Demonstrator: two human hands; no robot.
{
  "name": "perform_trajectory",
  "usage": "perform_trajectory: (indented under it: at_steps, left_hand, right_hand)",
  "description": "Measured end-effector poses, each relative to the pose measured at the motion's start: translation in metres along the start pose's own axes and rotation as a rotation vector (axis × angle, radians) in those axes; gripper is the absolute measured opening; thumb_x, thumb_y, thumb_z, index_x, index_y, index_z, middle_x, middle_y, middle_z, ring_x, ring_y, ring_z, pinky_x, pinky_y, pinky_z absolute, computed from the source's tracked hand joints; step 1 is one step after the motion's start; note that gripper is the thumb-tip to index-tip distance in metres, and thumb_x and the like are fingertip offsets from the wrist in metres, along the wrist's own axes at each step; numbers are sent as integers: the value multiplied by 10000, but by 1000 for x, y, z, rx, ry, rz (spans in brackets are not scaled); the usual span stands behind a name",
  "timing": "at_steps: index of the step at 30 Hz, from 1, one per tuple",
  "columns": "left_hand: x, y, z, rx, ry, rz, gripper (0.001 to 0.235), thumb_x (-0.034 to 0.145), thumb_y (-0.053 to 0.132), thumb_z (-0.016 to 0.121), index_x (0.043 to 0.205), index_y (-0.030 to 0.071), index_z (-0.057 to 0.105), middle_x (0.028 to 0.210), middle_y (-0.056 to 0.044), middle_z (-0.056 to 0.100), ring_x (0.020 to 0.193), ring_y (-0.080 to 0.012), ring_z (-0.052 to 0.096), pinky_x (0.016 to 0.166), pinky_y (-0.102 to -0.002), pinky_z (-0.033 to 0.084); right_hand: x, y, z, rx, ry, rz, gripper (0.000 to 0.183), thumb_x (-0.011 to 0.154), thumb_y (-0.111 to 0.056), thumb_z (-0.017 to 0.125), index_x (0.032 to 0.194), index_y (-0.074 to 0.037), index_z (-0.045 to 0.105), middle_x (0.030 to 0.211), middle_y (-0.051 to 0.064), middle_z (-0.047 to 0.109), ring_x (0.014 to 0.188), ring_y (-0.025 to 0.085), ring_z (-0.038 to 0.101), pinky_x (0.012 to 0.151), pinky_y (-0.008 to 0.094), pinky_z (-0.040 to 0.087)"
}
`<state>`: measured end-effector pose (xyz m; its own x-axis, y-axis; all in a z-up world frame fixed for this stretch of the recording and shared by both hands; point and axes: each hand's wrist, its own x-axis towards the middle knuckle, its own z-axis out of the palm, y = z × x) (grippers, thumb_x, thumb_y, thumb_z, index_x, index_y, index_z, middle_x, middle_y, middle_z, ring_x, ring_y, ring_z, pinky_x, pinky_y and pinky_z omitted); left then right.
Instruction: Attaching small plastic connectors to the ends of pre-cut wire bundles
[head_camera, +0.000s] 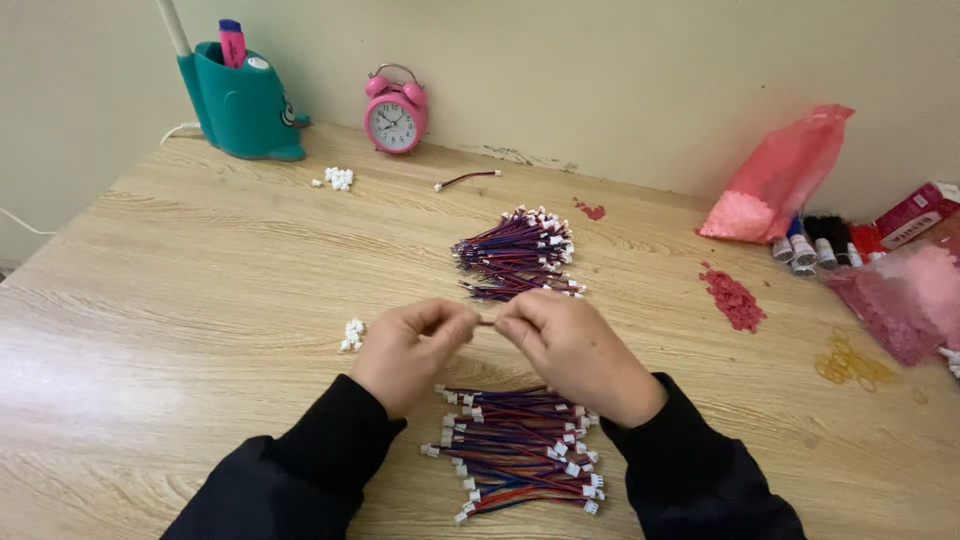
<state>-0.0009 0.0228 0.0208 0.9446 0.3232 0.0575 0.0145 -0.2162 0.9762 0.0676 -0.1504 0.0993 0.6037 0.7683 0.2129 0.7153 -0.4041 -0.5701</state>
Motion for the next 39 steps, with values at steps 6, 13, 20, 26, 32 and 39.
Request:
perform_trajectory:
  at_steps: [6, 13, 20, 26, 32, 39]
  left_hand:
    - [5, 0, -7, -255, 90, 7, 285, 918, 344, 661, 1027, 103, 768, 807, -60, 732, 792, -152, 629, 805, -313, 533]
    - [5, -18, 9, -349, 32, 75, 240, 857, 181, 745, 1037, 22, 750, 839, -93, 744, 821, -143, 626, 799, -311, 530]
    - [5, -20, 13, -355, 73, 114, 131, 868, 156, 740, 936, 44, 750, 737, -39, 685, 744, -105, 583, 707, -252, 511]
    - [-8, 0, 10, -287, 188, 185, 109, 855, 157, 747, 929, 80, 765, 736, -44, 718, 736, -86, 620, 690, -244, 535]
    - [-4, -7, 13, -222, 201, 170, 95, 844, 172, 758, 908, 105, 776, 669, -31, 694, 684, -81, 619, 680, -255, 534]
    - [-3, -7, 19, -335, 206, 183, 99, 882, 141, 714, 921, 57, 750, 638, -38, 642, 684, -101, 571, 672, -265, 529]
  right_hand:
    - [-2, 0, -12, 25, 55, 31, 171, 924, -144, 552, 878, -49, 687, 748, 182, 657, 792, 342, 672, 724, 422, 518]
    - [-2, -11, -10, 27, 61, 0, 159, 910, -157, 571, 846, -69, 687, 719, 164, 661, 766, 331, 673, 710, 402, 518]
    - [-4, -11, -4, 185, 84, 85, 162, 914, -151, 588, 870, -62, 716, 606, 118, 605, 652, 229, 607, 652, 346, 506]
    - [-2, -5, 7, 323, 168, 203, 166, 917, -180, 623, 896, -75, 750, 577, 61, 622, 614, 122, 557, 616, 280, 493]
    - [-3, -14, 1, 215, 182, 146, 154, 900, -153, 625, 915, -65, 751, 684, 145, 684, 706, 192, 624, 685, 338, 507]
    - [-5, -15, 6, 244, 159, 105, 160, 902, -159, 622, 917, -65, 751, 698, 134, 691, 731, 176, 616, 704, 341, 502]
